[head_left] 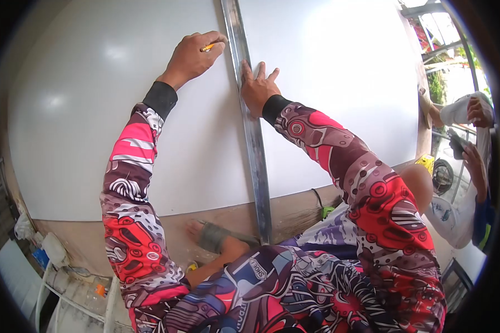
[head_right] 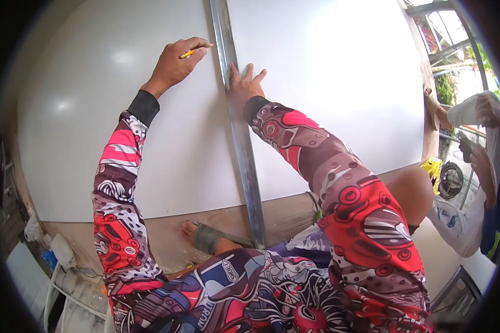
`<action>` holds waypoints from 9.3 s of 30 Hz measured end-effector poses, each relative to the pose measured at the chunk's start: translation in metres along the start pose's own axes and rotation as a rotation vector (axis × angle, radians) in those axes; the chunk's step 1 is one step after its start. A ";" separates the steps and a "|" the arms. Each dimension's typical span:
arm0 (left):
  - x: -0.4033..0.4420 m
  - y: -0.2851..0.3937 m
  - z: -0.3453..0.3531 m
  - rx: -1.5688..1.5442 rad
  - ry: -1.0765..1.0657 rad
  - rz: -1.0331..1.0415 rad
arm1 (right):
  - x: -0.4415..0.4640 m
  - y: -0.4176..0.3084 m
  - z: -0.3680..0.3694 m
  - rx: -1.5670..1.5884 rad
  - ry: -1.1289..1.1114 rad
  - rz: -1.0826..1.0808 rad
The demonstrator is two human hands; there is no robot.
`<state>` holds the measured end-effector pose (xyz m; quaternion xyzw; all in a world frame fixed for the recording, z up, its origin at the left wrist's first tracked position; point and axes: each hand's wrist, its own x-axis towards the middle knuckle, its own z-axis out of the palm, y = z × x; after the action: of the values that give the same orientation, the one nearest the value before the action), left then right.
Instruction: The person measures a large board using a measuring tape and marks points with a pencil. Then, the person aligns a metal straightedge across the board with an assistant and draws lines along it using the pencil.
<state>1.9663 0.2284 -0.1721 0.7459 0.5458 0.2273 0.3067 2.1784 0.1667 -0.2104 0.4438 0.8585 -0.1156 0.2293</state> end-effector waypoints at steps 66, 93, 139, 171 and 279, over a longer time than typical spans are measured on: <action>0.034 0.124 -0.069 -0.208 -0.933 -0.042 | -0.020 0.072 0.053 0.081 0.091 0.146; -0.083 -0.033 0.040 0.271 -0.103 -0.079 | -0.019 0.070 0.046 0.090 0.075 0.128; -0.110 0.088 0.013 0.015 -0.352 -0.096 | -0.028 0.069 0.033 0.280 -0.036 0.125; -0.110 0.108 0.029 0.211 -0.560 -0.165 | -0.020 0.103 0.065 0.977 0.720 0.598; -0.009 0.023 0.019 0.835 0.430 0.157 | -0.037 0.251 0.036 0.610 0.879 1.111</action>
<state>1.9922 0.2107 -0.1691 0.7803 0.5836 0.1605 -0.1573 2.4118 0.2713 -0.2217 0.8584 0.4519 -0.0283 -0.2410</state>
